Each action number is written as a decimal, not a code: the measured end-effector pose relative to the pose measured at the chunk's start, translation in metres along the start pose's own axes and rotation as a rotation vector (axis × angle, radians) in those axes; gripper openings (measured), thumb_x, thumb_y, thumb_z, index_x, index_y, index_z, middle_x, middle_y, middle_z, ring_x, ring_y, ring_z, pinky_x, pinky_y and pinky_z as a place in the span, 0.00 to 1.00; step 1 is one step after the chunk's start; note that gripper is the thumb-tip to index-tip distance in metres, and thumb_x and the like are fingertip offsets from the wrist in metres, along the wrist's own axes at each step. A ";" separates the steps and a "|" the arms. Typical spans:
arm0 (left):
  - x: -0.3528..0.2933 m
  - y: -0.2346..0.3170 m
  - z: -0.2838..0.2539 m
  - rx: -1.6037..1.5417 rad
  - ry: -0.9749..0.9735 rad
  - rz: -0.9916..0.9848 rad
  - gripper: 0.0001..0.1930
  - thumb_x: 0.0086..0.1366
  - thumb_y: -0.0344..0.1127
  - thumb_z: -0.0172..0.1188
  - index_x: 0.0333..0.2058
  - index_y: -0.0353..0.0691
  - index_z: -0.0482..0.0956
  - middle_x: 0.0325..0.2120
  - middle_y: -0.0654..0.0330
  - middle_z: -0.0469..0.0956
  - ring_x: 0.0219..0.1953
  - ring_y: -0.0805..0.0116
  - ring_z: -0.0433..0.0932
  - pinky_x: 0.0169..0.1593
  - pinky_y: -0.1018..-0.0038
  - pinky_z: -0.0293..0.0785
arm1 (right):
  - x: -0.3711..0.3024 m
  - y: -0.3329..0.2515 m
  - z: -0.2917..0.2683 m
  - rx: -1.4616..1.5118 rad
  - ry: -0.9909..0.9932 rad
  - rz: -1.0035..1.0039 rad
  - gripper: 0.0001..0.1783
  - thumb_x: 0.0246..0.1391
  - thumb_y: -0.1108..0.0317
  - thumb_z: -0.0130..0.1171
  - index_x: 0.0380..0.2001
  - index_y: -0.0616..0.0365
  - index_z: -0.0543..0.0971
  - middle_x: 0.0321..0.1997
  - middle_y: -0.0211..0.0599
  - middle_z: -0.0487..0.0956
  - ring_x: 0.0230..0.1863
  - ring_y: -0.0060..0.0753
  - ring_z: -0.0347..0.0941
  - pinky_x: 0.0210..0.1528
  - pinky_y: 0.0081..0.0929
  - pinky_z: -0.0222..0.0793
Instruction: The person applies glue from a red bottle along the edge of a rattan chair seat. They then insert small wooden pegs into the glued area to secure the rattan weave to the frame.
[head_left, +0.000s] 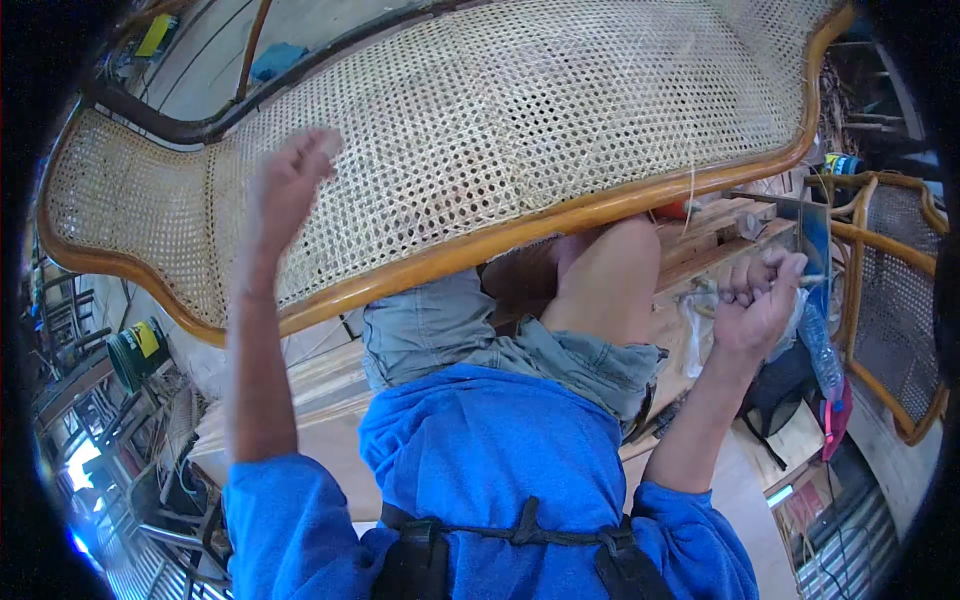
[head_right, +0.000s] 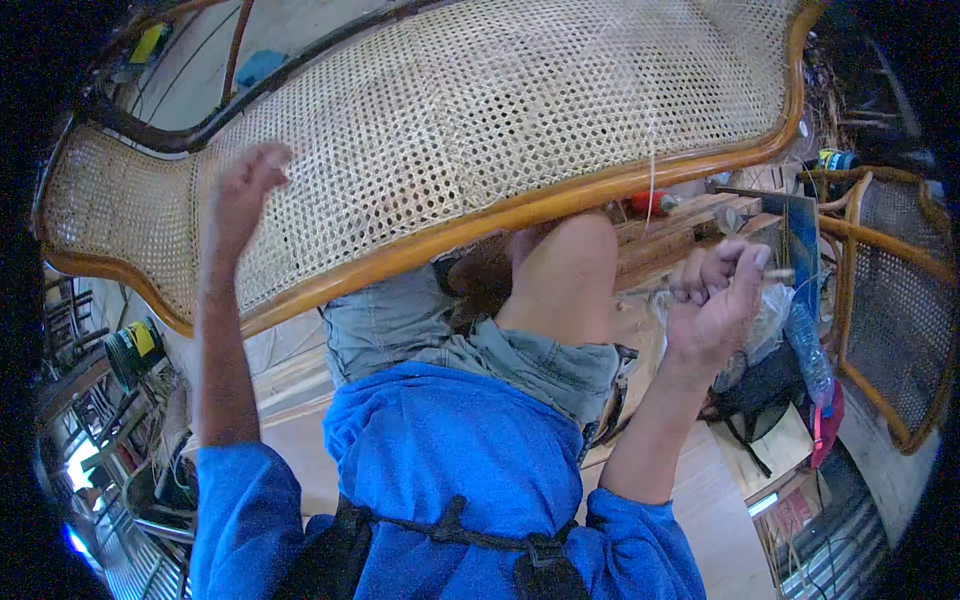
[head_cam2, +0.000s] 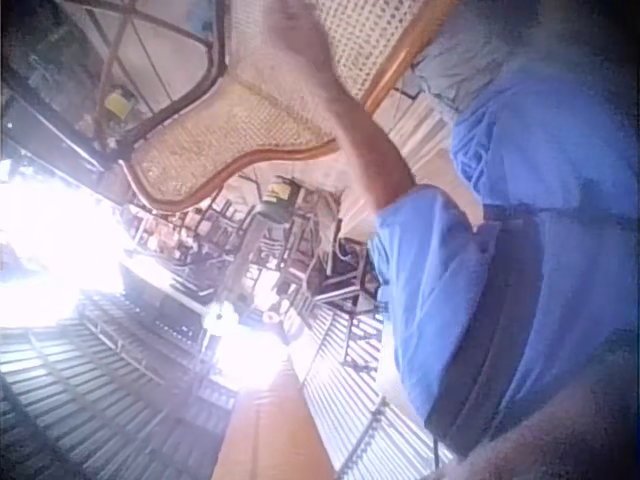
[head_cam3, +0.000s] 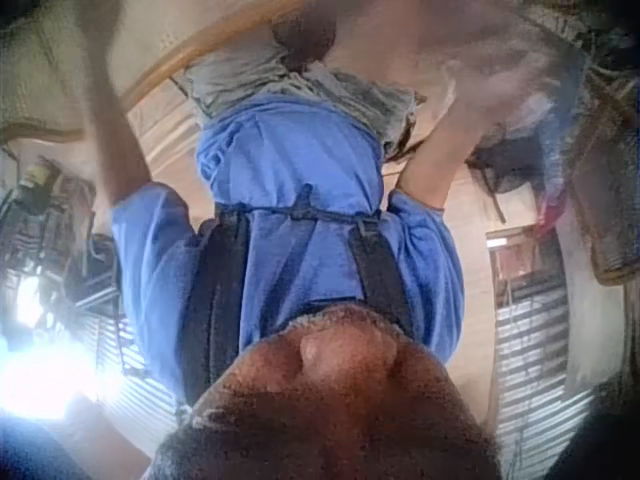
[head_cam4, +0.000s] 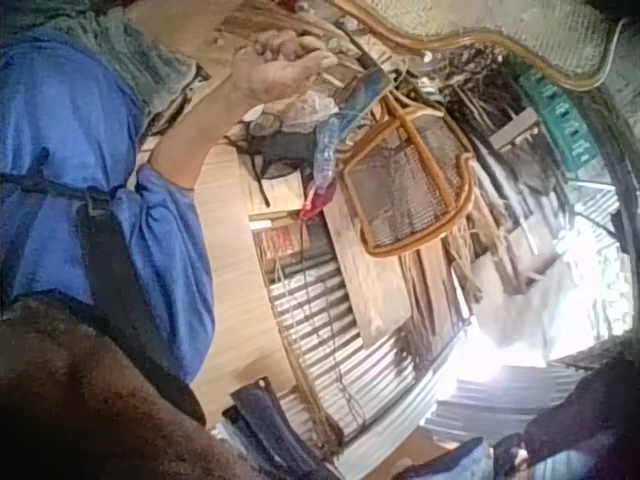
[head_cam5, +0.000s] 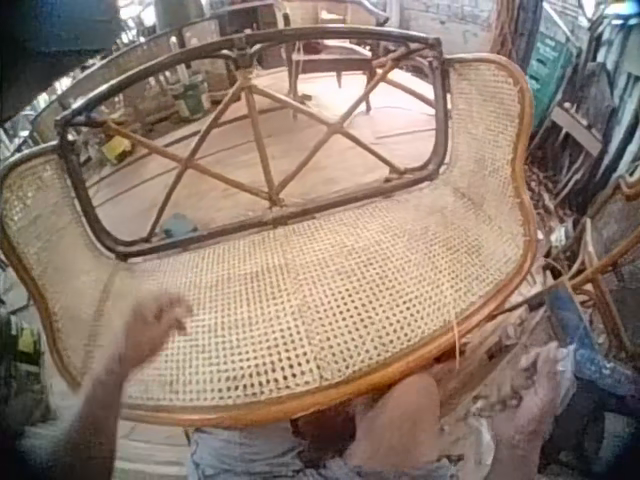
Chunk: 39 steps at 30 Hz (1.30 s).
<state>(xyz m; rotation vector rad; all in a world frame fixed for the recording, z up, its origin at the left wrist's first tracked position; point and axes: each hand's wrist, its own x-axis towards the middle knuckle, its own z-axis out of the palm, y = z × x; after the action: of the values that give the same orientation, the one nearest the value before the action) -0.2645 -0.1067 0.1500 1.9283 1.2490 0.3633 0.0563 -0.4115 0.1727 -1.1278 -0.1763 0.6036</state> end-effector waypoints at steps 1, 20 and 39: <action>-0.027 0.012 0.016 -0.056 -0.031 -0.075 0.16 0.62 0.41 0.51 0.43 0.36 0.74 0.26 0.61 0.76 0.25 0.77 0.71 0.31 0.78 0.68 | 0.003 0.002 0.008 0.074 -0.040 0.018 0.20 0.58 0.49 0.46 0.24 0.55 0.68 0.11 0.21 0.52 0.11 0.17 0.48 0.12 0.19 0.45; -0.128 0.004 0.100 -0.302 0.007 -0.265 0.09 0.63 0.34 0.50 0.38 0.37 0.75 0.20 0.65 0.72 0.17 0.81 0.68 0.20 0.84 0.65 | -0.148 0.071 -0.172 -1.734 -0.041 0.323 0.13 0.52 0.65 0.51 0.37 0.63 0.72 0.32 0.52 0.74 0.36 0.50 0.70 0.40 0.38 0.64; -0.123 0.010 0.097 -0.316 0.096 -0.605 0.08 0.63 0.34 0.49 0.38 0.39 0.75 0.16 0.67 0.70 0.15 0.83 0.67 0.19 0.84 0.65 | 0.173 0.161 -0.132 -2.250 -0.860 0.037 0.13 0.52 0.70 0.46 0.40 0.61 0.72 0.37 0.47 0.74 0.40 0.46 0.70 0.47 0.35 0.65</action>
<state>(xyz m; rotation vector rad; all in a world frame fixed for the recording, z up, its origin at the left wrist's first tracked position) -0.2575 -0.2595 0.1164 1.2082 1.6523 0.3114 0.1977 -0.3771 -0.0556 -2.8736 -1.9350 0.7822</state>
